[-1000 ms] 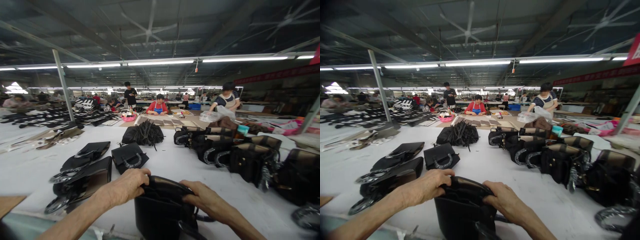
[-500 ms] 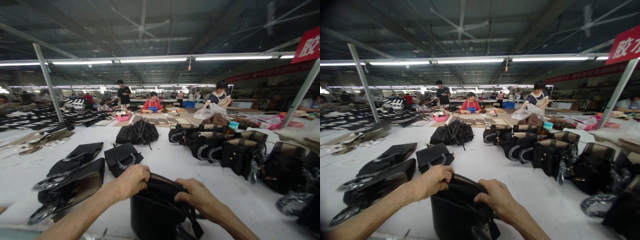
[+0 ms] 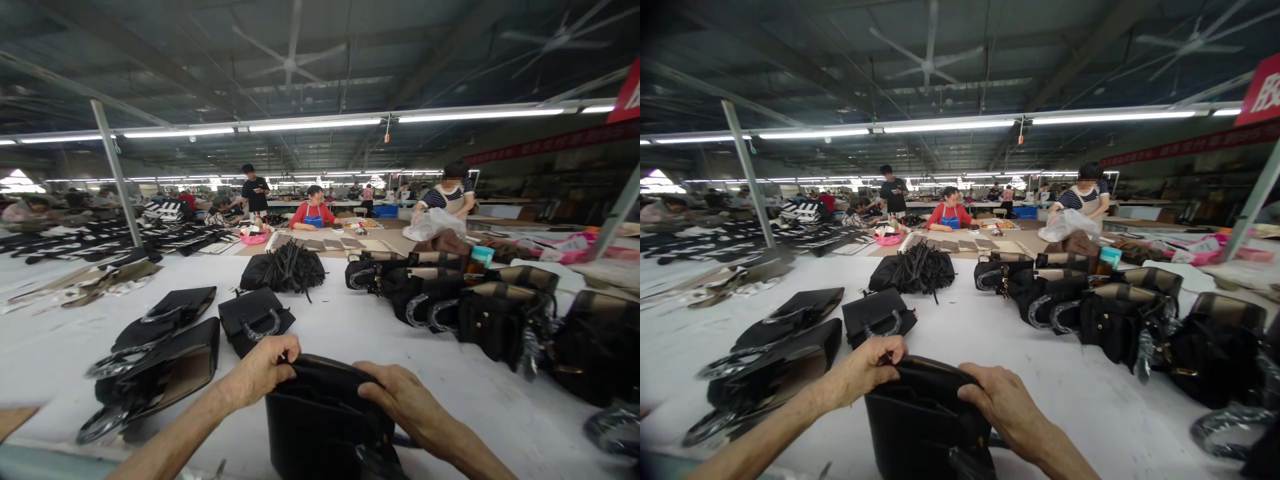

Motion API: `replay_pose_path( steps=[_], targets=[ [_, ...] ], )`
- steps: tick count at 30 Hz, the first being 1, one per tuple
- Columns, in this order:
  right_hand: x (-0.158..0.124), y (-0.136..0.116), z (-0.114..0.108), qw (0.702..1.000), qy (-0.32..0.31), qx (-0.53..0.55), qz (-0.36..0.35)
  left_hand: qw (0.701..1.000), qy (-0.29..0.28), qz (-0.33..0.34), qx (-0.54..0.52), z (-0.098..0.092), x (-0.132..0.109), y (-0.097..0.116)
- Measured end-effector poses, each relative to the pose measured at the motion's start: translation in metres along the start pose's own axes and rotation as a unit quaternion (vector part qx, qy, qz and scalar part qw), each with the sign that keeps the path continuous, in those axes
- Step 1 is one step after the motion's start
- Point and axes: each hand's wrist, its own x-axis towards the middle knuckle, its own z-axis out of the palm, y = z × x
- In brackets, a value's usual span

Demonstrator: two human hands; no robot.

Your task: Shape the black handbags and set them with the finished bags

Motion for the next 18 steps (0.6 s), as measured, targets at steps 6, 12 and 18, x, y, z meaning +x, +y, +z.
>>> replay_pose_path(
  steps=[6, 12, 18],
  targets=[
    [0.001, 0.006, 0.0, 0.999, -0.017, 0.037, -0.013, 0.996, -0.051, -0.021, -0.064, -0.006, 0.0, 0.008],
    [0.004, 0.017, -0.002, 0.996, -0.036, 0.086, -0.009, 0.979, -0.143, -0.048, -0.139, -0.006, 0.007, 0.002],
    [0.009, 0.021, -0.003, 0.995, -0.03, 0.092, -0.003, 0.985, -0.139, -0.034, -0.095, -0.01, 0.007, 0.006]
  ],
)
